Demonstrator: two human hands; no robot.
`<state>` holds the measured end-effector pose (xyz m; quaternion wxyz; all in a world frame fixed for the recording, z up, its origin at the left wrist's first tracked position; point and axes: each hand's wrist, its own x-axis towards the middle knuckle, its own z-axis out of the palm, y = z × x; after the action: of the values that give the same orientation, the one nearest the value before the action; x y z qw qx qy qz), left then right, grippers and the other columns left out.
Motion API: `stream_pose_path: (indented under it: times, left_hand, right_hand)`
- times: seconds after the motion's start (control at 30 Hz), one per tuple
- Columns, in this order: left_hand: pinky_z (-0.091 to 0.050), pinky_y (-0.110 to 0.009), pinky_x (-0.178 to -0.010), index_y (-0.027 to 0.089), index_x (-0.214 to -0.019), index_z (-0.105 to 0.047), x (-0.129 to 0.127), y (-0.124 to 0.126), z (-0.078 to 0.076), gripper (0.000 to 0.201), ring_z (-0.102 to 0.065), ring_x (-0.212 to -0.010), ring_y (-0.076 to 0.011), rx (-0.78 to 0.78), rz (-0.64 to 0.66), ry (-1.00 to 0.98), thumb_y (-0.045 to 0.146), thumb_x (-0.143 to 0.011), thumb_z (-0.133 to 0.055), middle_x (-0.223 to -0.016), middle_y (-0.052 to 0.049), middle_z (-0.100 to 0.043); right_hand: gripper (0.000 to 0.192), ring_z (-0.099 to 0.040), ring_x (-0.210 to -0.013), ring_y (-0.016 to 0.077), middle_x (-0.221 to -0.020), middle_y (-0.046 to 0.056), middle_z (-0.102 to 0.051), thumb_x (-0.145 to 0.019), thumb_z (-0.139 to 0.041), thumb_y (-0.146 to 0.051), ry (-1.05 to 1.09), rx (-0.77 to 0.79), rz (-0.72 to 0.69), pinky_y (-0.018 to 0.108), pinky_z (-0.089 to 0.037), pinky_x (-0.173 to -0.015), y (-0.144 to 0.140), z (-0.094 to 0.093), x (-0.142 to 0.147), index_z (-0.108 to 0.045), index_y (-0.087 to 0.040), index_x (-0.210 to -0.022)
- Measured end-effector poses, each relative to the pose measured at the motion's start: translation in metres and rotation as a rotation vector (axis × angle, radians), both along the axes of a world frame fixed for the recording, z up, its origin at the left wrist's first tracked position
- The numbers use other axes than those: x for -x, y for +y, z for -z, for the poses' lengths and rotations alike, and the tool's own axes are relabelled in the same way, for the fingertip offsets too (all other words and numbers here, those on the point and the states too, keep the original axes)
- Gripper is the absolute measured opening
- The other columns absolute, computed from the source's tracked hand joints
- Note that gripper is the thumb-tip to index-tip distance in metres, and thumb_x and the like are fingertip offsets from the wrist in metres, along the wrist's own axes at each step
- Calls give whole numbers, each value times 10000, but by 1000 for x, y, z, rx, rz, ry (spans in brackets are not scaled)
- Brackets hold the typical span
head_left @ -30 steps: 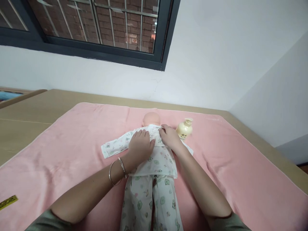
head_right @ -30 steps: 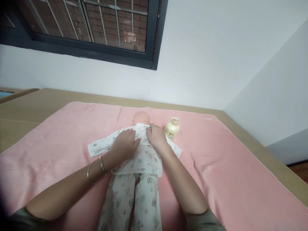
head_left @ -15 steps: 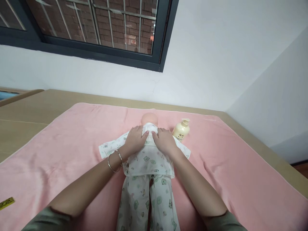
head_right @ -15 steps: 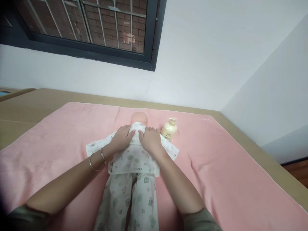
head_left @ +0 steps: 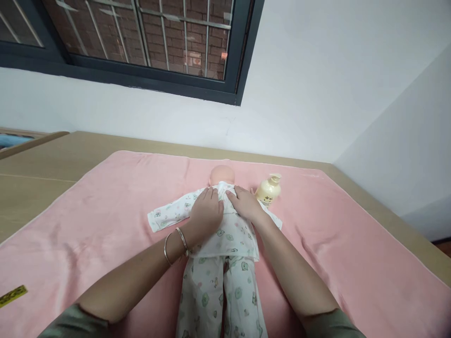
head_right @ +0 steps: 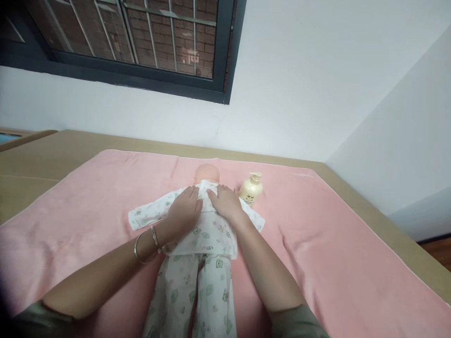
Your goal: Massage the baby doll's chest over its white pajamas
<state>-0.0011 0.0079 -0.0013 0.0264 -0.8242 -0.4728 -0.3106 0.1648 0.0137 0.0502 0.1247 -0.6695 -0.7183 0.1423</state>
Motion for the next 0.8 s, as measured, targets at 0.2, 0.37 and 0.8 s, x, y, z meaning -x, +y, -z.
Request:
stream_pose_path:
  times: [0.2,0.37,0.8]
  left_hand:
    - [-539,-445,-913,159,-1017,-639,15,34,-10,361,-676,-995,-280,265,-19,-61,337,-1024,-326,-1022,-141,-727]
    - [-504,-489,-994,111,-1100,-643,8,24,-8,374,-659,-1100,-312,147,-77,-1,286,-1017,-323,-1108,-195,-713]
    - [-511,-473,-949,139,-994,-635,13,29,-16,307,-657,-1027,-298,241,26,68,286,-986,-364,-1058,-174,-706]
  right_hand:
    - [615,-430,-1446,347,-1506,273,-506,-1070,-266,-403,-256,-66,-8,510,-163,-1232,-35,-7,34,-450,20,-1477]
    - [657,-371,-1490,354,-1563,280,-427,-1072,-258,-426,-227,-54,-7,503,-197,-1227,-30,-1,32,-386,35,-1522]
    - [583,-389,-1472,356,-1548,237,-473,-1050,-279,-335,-189,-33,-1,513,-209,-1219,-32,-6,33,-433,4,-1498]
